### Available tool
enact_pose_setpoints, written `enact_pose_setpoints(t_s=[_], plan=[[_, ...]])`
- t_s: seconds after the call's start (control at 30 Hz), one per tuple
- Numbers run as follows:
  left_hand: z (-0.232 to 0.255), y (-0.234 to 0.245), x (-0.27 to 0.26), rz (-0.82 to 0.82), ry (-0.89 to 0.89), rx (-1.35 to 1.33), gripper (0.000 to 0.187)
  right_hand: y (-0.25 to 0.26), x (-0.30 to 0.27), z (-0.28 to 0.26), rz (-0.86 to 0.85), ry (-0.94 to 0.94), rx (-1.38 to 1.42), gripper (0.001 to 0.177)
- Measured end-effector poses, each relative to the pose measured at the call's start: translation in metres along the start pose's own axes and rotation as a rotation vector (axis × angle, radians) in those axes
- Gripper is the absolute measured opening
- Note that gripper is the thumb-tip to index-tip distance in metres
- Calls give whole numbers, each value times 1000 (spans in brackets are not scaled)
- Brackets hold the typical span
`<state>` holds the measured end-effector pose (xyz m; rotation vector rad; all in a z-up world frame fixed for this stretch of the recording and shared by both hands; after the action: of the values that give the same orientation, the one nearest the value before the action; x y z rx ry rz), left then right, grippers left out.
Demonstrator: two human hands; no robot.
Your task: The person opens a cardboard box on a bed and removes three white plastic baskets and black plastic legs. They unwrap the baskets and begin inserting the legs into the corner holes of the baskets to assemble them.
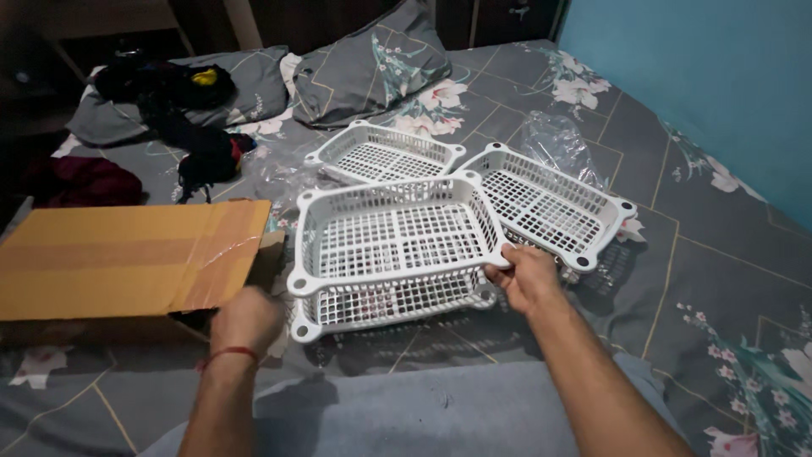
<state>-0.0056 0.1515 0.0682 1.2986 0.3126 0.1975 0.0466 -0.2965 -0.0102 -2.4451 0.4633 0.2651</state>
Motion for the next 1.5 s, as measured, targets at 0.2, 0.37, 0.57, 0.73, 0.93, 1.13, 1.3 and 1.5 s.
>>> enact_pose_setpoints(t_s=[0.2, 0.37, 0.57, 0.73, 0.93, 1.13, 1.3, 1.5], plan=[[15, -32, 8, -161, 148, -538, 42, 4, -11, 12, 16, -37, -44, 19], [22, -44, 4, -87, 65, -471, 33, 7, -22, 20, 26, -46, -32, 21], [27, -29, -4, -77, 114, -605, 30, 8, -31, 21, 16, -48, -36, 22], [20, -35, 4, -113, 177, -593, 33, 5, -37, 26, 32, -84, -94, 27], [16, -38, 8, -46, 176, -575, 33, 0, -46, 27, 21, -48, -103, 25], [55, -16, -31, 289, -152, 40, 82, -9, -52, 30, -51, 53, -18, 21], [109, -41, -67, 398, -805, 106, 55, -10, -43, 43, -3, 34, 14, 21], [113, -78, -56, 380, -799, 128, 15, 42, -6, 20, 630, 300, -1018, 47]])
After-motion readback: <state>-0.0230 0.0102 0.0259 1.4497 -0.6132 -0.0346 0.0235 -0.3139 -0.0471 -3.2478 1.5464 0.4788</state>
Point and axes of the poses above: each hand's wrist, its own x-axis towards the middle knuckle, its own y-axis out of the back of the hand, z = x × y, the point moved 1 cm from there along x, towards the middle knuckle, and after that the axes turned 8 degrees about x, right-handed, at the moved point
